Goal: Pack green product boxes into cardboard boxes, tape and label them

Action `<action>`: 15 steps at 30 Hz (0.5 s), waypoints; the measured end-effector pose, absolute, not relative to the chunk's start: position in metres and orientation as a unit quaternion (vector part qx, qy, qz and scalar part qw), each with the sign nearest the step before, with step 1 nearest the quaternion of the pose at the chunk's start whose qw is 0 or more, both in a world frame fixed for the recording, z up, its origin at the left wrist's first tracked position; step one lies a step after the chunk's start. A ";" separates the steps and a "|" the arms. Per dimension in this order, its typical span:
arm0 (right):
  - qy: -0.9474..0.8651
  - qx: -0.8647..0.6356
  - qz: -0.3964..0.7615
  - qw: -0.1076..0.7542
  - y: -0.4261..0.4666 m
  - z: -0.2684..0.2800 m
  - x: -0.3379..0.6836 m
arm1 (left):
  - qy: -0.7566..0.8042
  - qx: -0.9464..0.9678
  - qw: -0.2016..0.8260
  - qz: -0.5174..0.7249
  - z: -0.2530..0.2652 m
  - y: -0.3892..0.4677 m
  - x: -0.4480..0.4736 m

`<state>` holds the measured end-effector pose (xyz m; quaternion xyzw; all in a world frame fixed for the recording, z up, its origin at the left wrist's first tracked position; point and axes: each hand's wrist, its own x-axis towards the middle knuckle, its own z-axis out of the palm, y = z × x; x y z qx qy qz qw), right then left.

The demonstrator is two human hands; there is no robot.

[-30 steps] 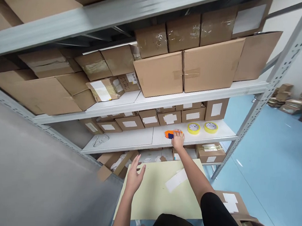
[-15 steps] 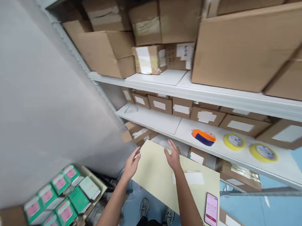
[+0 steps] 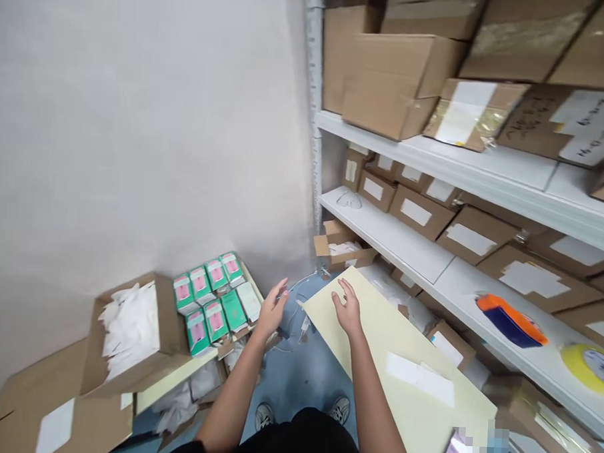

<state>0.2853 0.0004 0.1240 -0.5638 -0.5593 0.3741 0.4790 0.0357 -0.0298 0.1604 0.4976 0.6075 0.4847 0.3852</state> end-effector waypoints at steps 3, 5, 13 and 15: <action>-0.576 -0.543 0.404 0.458 -0.002 0.118 0.223 | 0.620 0.471 0.375 0.502 0.157 -0.047 -0.022; -0.590 -0.526 0.426 0.441 -0.004 0.112 0.177 | 0.634 0.441 0.367 0.518 0.153 -0.062 -0.064; -0.625 -0.471 0.496 0.377 -0.019 0.089 0.002 | 0.671 0.335 0.335 0.571 0.126 -0.130 -0.223; -0.628 -0.462 0.504 0.371 -0.022 0.085 -0.032 | 0.678 0.313 0.330 0.577 0.119 -0.145 -0.255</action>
